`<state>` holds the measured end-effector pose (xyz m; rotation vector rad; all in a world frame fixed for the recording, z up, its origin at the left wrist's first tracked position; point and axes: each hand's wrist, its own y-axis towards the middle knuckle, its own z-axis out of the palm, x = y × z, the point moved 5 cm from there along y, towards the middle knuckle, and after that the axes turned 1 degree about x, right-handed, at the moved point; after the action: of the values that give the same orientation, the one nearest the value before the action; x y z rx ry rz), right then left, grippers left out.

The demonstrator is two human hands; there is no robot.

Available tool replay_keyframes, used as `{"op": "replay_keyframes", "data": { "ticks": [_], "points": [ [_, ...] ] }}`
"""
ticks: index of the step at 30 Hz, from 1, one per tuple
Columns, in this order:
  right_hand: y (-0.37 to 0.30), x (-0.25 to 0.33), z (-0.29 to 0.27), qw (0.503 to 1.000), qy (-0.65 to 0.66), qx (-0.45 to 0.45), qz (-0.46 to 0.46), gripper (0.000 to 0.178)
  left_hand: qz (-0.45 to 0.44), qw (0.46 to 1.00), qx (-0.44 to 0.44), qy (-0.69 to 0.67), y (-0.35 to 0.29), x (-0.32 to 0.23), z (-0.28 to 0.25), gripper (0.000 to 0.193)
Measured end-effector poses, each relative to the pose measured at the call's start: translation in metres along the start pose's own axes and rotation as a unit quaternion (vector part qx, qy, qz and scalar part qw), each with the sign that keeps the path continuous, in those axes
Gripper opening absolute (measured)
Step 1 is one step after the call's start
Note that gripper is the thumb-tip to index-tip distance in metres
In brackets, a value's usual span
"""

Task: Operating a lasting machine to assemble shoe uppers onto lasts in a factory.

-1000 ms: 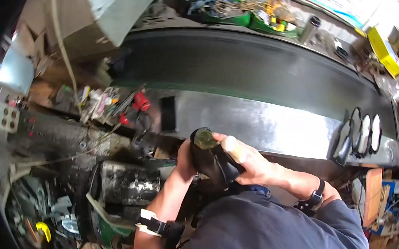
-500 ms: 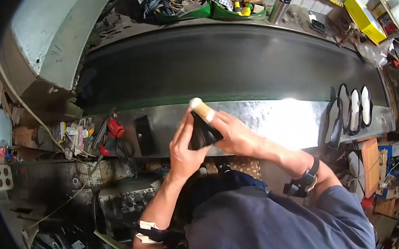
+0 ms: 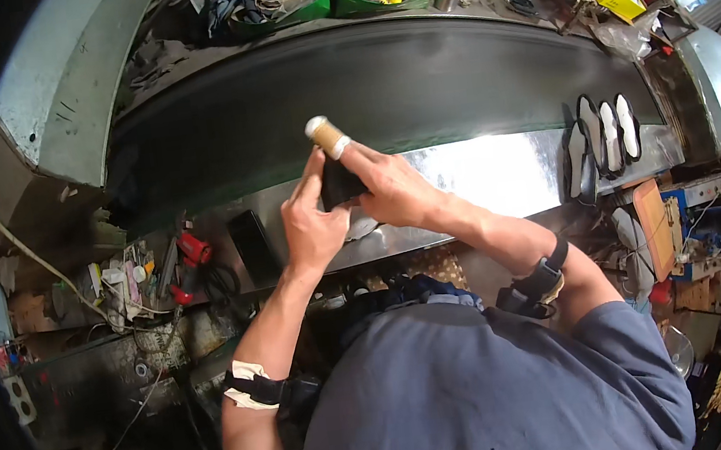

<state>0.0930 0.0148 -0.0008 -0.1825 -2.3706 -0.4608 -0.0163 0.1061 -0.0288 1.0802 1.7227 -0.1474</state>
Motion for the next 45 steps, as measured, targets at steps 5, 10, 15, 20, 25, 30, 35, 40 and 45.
{"op": "replay_keyframes", "data": {
  "ticks": [5, 10, 15, 20, 25, 30, 35, 40, 45],
  "points": [
    [-0.007, -0.012, -0.029, 0.992, -0.049, 0.115, 0.007, 0.103, 0.082, 0.989, 0.114, -0.038, -0.001, 0.001, 0.042, 0.073],
    [-0.083, -0.122, -0.069, 0.961, 0.147, -0.029, 0.233, 0.082, 0.124, 0.968, 0.220, 0.003, 0.007, 0.017, 0.046, 0.038],
    [-0.301, -0.226, -0.144, 0.847, 0.035, -0.407, 0.340, 0.064, 0.032, 0.973, 0.214, 0.085, 0.025, 0.120, -0.029, 0.033],
    [-0.381, -0.202, -0.138, 0.681, -0.227, -0.326, 0.616, 0.064, -0.146, 0.948, 0.086, 0.271, 0.043, 0.286, -0.174, 0.040],
    [-0.299, -0.173, -0.110, 0.736, -0.321, -0.415, 0.428, 0.053, -0.259, 0.845, 0.040, 0.466, 0.091, 0.371, -0.290, 0.082],
    [-0.091, -0.184, 0.029, 0.877, 0.151, -0.239, 0.389, 0.026, -0.419, 0.710, 0.131, 0.551, 0.109, 0.450, -0.384, 0.072],
    [0.081, -0.130, 0.133, 0.768, 0.473, -0.063, 0.428, 0.086, -0.259, 0.902, 0.339, 0.062, 0.214, 0.371, -0.222, 0.040],
    [0.128, -0.141, 0.173, 0.581, 0.622, -0.176, 0.495, 0.091, -0.149, 0.923, -0.013, 0.356, 0.213, 0.481, -0.311, 0.041],
    [0.117, -0.140, 0.161, 0.518, 0.669, -0.148, 0.513, 0.075, -0.488, 0.724, -0.061, 0.484, 0.135, 0.623, -0.435, 0.064]
  ]
}}
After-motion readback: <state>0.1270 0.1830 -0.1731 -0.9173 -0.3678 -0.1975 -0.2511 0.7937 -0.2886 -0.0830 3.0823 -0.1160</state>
